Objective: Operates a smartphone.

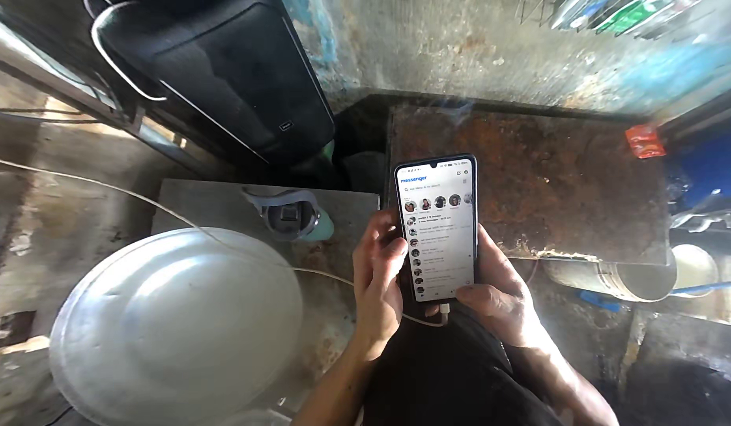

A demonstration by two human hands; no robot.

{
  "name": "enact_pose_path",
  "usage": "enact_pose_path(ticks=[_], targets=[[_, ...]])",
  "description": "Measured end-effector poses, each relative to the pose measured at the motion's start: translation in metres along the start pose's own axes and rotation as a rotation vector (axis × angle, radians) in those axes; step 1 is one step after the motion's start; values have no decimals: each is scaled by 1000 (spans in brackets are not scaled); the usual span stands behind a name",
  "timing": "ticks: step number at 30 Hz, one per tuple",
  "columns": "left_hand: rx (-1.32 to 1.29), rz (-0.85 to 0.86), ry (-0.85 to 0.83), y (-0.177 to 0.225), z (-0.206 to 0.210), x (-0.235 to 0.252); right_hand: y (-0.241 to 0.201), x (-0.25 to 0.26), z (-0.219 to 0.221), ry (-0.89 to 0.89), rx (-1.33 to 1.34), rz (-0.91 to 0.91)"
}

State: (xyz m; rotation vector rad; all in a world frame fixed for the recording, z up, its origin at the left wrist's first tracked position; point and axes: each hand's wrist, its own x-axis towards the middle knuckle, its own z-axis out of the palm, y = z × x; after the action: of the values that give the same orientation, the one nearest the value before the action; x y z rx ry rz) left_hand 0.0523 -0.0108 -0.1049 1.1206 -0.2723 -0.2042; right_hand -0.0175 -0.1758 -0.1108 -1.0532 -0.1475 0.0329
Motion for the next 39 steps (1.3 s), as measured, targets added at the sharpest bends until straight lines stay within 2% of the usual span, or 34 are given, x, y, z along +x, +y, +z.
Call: enact_pose_path(ticks=[27,39], targets=[[-7,2,-8,-4,-1,4,2,3,-4,4,7,17],[27,2,17,-3,-2,5,-5,9,-7,-102,-34,87]])
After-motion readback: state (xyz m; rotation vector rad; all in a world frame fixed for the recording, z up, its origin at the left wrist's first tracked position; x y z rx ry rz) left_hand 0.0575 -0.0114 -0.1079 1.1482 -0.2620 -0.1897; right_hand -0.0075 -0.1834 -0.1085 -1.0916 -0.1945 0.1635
